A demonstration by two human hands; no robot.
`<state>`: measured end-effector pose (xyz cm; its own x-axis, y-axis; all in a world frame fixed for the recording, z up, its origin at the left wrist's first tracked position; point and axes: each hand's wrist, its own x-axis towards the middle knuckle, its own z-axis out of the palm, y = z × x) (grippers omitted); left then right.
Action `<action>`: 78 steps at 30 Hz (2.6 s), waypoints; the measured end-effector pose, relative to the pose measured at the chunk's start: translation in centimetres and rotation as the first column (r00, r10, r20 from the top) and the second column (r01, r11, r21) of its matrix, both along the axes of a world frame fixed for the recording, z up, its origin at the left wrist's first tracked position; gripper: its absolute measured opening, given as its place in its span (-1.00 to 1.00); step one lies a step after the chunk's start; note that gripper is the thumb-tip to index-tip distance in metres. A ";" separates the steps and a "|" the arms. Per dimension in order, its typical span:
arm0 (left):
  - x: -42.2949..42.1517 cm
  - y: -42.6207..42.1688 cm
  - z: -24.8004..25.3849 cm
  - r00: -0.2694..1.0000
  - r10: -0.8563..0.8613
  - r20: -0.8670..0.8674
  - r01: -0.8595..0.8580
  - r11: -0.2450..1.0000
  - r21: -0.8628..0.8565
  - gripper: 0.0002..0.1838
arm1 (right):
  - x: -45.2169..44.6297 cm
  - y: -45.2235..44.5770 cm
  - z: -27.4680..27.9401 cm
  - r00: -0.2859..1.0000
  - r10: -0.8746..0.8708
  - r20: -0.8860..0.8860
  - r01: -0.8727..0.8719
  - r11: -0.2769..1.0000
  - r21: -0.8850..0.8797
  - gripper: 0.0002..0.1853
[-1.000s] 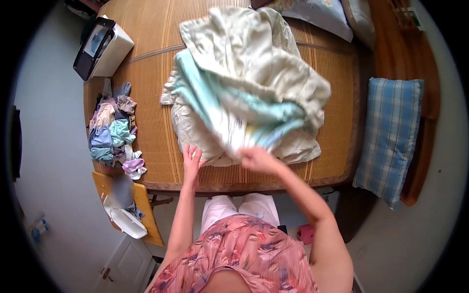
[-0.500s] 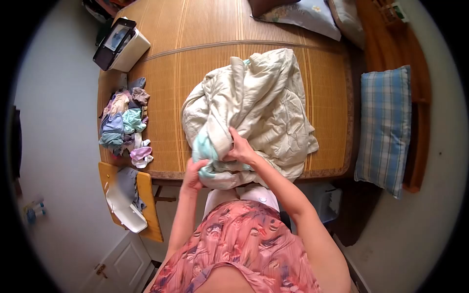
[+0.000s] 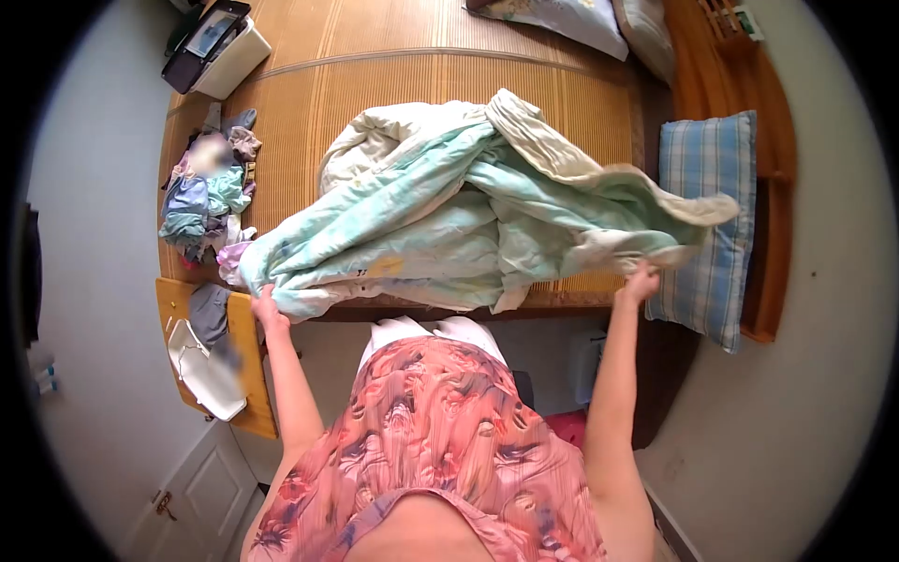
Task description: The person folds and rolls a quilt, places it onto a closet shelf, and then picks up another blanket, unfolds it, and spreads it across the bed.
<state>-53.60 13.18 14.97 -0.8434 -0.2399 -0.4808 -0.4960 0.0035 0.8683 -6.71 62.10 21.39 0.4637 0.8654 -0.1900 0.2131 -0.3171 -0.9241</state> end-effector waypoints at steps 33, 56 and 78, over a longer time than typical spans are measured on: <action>1.5 12.0 11.0 0.876 -0.483 0.012 0.374 0.694 0.615 -0.63 | -26.2 -9.4 -11.1 -0.258 0.734 0.629 -0.850 0.138 -0.509 -0.54; -10.9 -2.4 -3.8 0.925 -0.337 0.176 0.374 0.892 -0.253 -0.60 | 3.2 0.8 -2.3 0.411 0.463 0.786 -0.603 0.784 -0.146 -0.60; 3.3 34.2 -5.6 -0.613 -0.749 0.249 0.350 -0.541 -0.764 -0.85 | 18.1 -10.0 17.2 0.923 0.369 0.107 -0.384 0.897 0.221 -0.61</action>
